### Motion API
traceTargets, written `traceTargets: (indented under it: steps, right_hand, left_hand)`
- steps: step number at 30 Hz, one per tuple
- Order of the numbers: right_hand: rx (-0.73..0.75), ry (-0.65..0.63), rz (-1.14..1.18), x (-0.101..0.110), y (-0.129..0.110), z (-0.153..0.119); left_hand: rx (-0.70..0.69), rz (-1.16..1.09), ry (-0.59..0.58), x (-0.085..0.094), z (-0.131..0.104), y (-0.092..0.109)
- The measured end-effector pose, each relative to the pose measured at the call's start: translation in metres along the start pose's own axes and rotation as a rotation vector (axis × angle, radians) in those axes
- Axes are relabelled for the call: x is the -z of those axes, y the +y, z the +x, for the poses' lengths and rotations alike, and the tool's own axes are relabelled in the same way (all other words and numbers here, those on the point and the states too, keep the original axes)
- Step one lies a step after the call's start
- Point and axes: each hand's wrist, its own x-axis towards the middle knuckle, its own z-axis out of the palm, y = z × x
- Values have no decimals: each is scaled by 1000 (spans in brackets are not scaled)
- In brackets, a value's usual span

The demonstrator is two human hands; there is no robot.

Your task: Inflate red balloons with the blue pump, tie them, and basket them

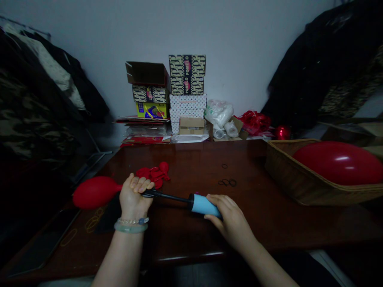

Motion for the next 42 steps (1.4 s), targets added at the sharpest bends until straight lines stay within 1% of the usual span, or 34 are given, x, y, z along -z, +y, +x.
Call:
traceTargets:
  steps: [8,12,17,22,27,29,34,39,42]
  right_hand:
    - [15,48,-36,0,0,-5]
    - [28,46,-46,-3,-2,-6]
    - [29,57,-30,-8,-8,-7]
    - [10,36,-4,-12,-13,-9]
    - [-4,40,25,-15,-16,-10]
    - [-15,29,33,-18,-15,-10]
    - [-44,0,49,-25,-10,-9]
    - [-29,13,56,-26,-11,-9]
    - [-26,2,61,-22,-10,-6]
  left_hand:
    - [35,-30,19,-4,-4,-13]
    - [63,-28,24,-5,-4,-21]
    - [106,-16,29,-7,-9,-35]
    - [146,-1,37,-13,-18,-52]
    - [161,28,50,-16,-25,-69]
    - [143,54,63,-18,-28,-72]
    - [54,125,54,-22,-33,-73]
    - [71,104,70,-24,-32,-66]
    - [63,75,72,-22,-26,-56]
